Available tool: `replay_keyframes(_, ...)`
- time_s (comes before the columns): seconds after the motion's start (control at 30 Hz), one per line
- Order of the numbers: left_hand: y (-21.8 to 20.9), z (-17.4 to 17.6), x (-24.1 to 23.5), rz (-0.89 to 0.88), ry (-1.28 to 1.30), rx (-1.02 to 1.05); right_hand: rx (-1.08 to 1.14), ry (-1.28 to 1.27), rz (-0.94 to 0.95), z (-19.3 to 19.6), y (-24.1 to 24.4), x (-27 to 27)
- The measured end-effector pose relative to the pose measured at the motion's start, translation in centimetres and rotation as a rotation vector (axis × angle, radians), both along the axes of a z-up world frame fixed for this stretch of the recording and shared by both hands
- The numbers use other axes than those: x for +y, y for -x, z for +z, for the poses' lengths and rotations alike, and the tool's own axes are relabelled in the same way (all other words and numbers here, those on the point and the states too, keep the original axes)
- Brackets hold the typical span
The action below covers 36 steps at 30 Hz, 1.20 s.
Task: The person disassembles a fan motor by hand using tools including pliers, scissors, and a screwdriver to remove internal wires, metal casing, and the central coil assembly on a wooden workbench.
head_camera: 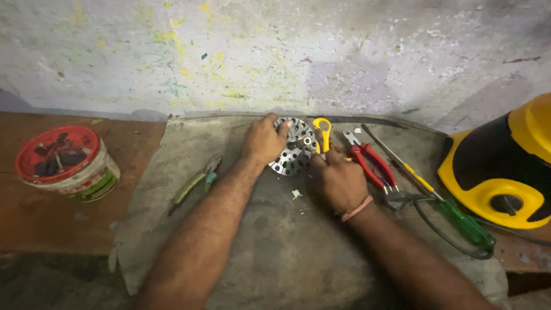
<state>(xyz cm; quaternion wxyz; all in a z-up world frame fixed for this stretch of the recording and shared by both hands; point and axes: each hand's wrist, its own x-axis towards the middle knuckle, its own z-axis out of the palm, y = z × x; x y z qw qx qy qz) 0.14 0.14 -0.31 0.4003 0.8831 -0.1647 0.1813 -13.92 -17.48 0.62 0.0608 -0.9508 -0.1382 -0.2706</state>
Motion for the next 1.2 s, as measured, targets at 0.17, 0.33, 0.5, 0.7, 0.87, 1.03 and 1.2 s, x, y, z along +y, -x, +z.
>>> replay_keyframes(0.17, 0.3, 0.6, -0.2, 0.025, -0.037, 0.061, 0.165, -0.526, -0.039, -1.6, -2.1, -2.1)
replay_keyframes(0.33, 0.5, 0.7, -0.2, 0.032, -0.031, 0.059, 0.108, -0.836, 0.199, -1.9, -2.6, -2.7)
replay_keyframes(0.5, 0.4, 0.4, 0.4, 0.011, -0.01, 0.039, -0.3, -0.649, 0.089, 2.2, 0.3, -1.9)
replay_keyframes(0.7, 0.1, 0.1, 0.2, -0.009, 0.026, 0.024, -0.075, -0.284, 0.126, 1.0, -0.8, -2.4)
replay_keyframes(0.87, 0.6, 0.7, 0.4, 0.018, 0.009, 0.085, -0.083, -0.324, 0.091, 0.8, -0.8, -2.2)
replay_keyframes(1.03, 0.9, 1.1, 0.4, 0.024, 0.015, 0.084, -0.124, -0.367, 0.114, 1.6, -0.1, -1.3)
replay_keyframes(1.2, 1.0, 1.2, 0.4, 0.021, 0.001, 0.087, -0.063, -0.269, 0.027, 2.1, 0.1, -0.4)
